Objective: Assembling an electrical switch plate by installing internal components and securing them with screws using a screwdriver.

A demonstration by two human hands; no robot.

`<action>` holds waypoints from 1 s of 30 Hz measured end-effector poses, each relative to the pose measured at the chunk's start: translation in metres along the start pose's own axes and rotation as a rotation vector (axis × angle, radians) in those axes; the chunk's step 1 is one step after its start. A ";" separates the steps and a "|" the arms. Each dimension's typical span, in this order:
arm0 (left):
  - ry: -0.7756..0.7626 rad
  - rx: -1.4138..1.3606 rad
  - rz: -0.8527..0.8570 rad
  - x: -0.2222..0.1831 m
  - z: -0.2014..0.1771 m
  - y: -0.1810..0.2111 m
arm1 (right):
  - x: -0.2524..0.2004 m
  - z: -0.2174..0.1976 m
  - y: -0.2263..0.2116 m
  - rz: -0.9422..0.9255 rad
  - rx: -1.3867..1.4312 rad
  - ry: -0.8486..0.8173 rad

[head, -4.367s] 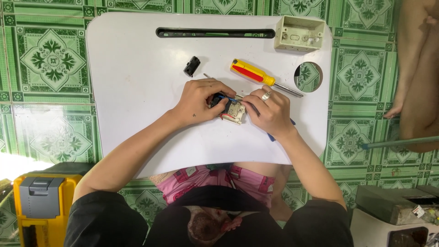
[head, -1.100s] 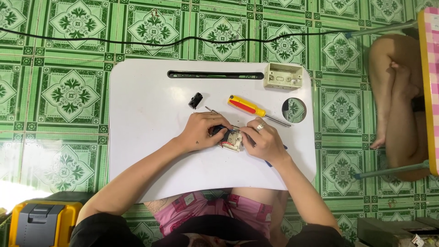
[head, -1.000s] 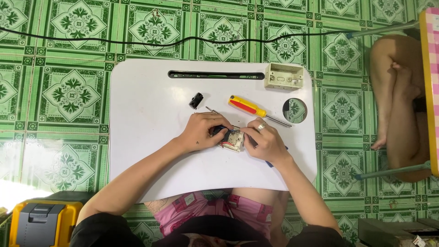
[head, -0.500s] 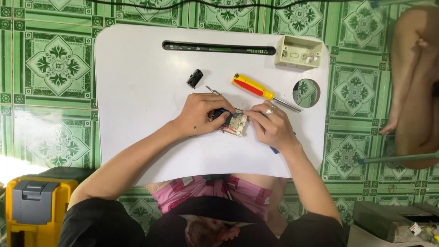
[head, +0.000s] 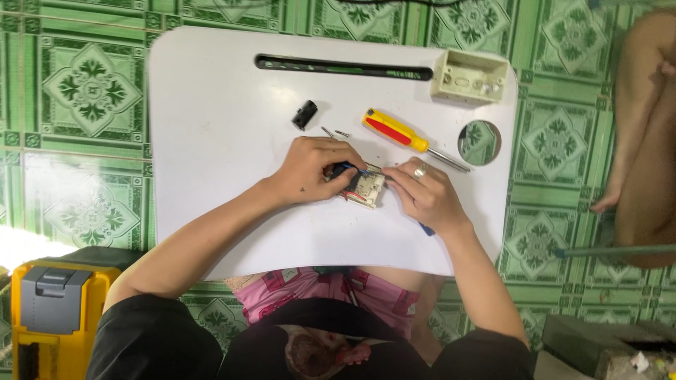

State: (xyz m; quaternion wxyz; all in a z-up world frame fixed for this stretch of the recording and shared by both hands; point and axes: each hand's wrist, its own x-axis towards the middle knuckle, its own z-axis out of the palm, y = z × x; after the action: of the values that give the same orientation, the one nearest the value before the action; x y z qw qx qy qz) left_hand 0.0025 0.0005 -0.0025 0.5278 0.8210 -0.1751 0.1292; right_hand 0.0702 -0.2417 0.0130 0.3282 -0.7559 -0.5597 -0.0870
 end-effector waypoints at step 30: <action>-0.032 0.027 0.000 0.002 0.000 0.009 | -0.008 0.006 0.007 -0.007 -0.181 0.028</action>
State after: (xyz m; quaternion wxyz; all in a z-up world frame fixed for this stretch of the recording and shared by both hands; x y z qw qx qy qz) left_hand 0.0005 -0.0031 0.0053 0.5140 0.8300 -0.1817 0.1182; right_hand 0.0721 -0.2458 0.0019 0.2661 -0.7792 -0.5477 -0.1488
